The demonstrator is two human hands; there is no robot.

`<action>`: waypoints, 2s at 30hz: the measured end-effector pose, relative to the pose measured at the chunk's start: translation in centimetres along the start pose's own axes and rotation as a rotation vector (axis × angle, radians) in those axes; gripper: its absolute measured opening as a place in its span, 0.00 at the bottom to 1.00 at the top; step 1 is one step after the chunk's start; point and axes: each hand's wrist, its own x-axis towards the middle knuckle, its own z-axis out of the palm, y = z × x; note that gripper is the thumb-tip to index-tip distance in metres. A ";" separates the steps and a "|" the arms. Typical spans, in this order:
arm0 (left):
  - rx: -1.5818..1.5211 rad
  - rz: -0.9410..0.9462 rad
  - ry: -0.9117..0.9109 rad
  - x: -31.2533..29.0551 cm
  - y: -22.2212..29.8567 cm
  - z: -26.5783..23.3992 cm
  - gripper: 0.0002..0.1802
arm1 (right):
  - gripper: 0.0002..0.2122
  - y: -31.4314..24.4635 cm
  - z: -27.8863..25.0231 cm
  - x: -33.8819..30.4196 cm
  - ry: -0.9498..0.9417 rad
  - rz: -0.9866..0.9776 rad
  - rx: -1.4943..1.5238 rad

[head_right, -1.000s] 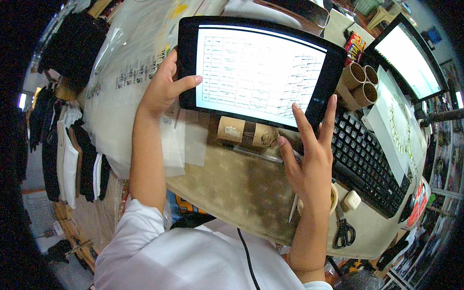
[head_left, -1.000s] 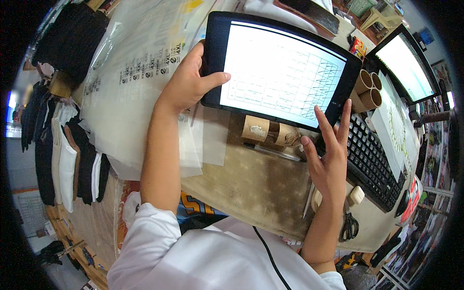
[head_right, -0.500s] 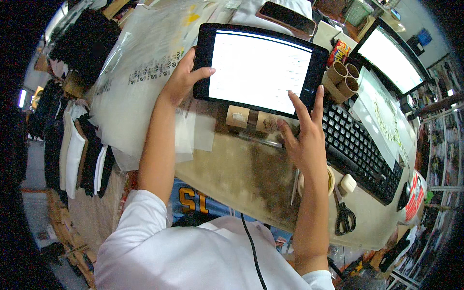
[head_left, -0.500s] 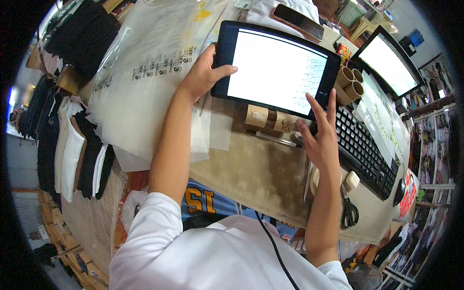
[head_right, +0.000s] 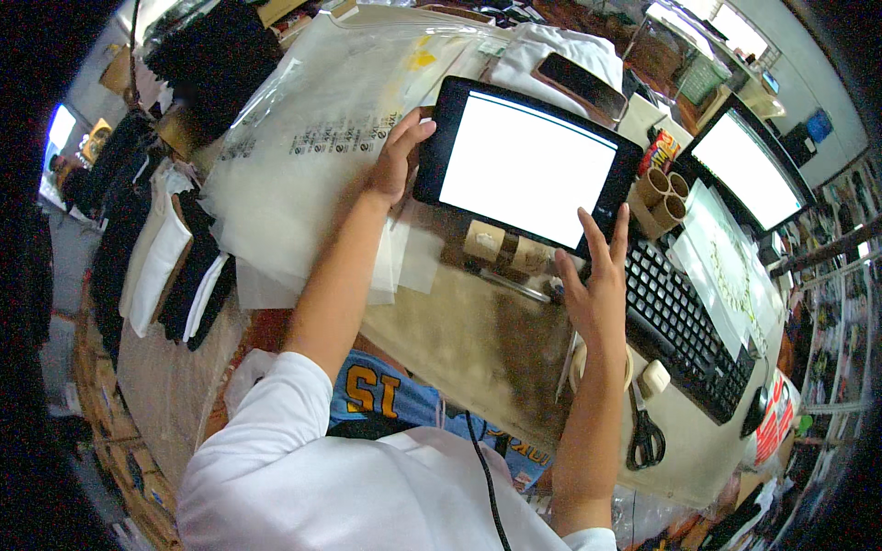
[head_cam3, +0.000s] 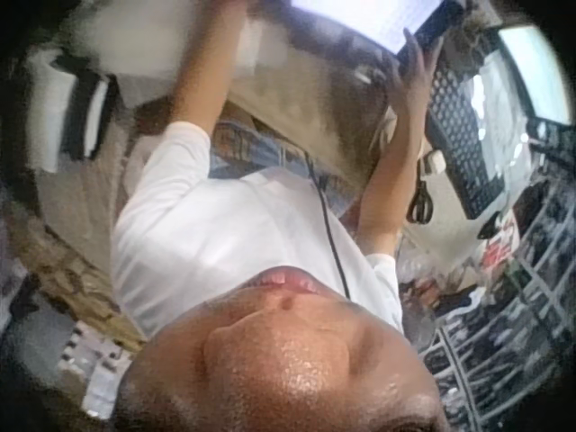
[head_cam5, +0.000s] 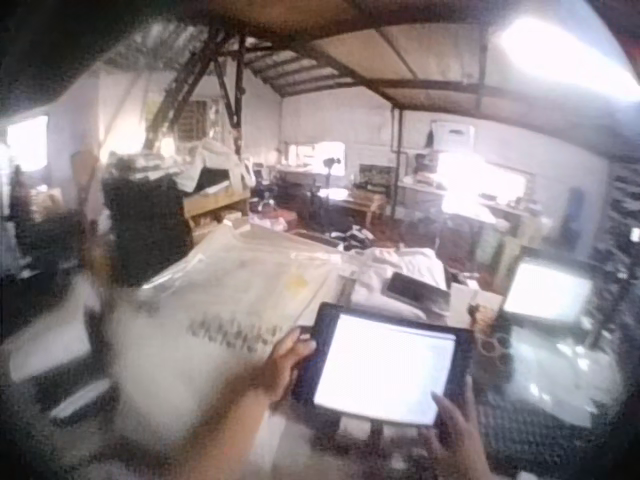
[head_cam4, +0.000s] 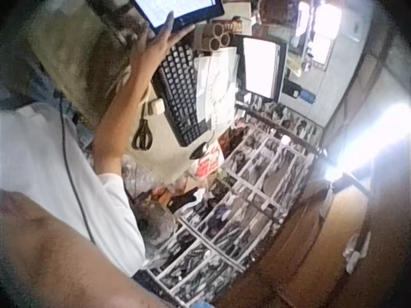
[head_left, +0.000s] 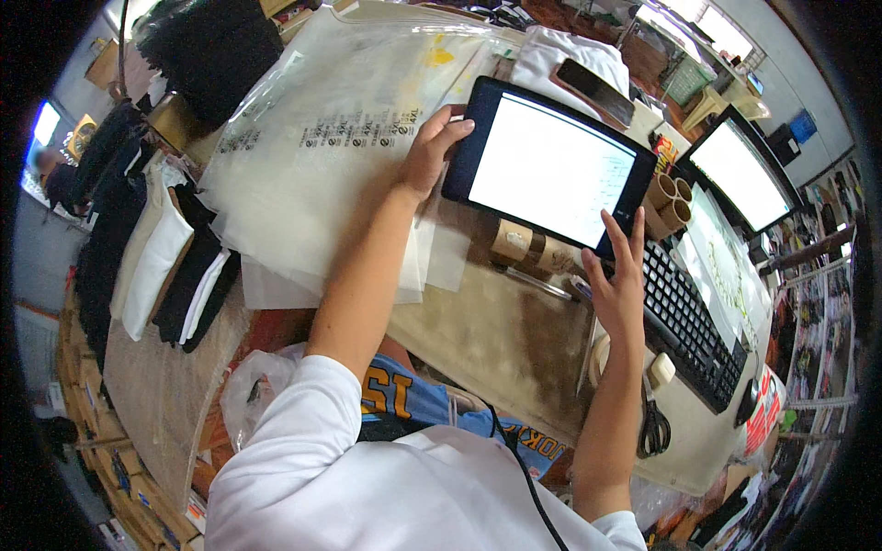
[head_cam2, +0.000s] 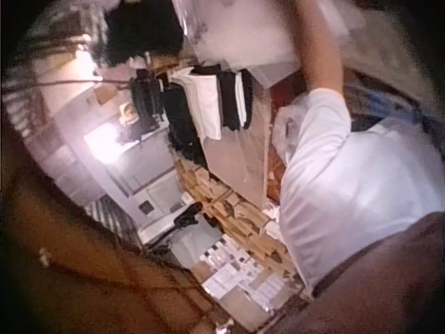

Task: The person uses a tablet to navigate through file folders and view an order spreadsheet, checks a smartphone for updates, and handles several transparent plastic sheets and black garment pieces on a desk.

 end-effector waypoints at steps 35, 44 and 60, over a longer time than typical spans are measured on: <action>0.212 0.100 -0.068 0.0 1.1 1.9 0.40 | 0.25 -0.9 -0.5 0.1 -0.028 0.075 0.051; 0.450 0.171 -0.069 -0.3 0.8 1.8 0.45 | 0.23 -1.1 -0.3 -0.1 -0.027 0.053 -0.036; 0.411 0.094 -0.088 -0.5 1.5 1.3 0.45 | 0.26 -1.4 -0.3 -0.1 -0.051 0.090 -0.014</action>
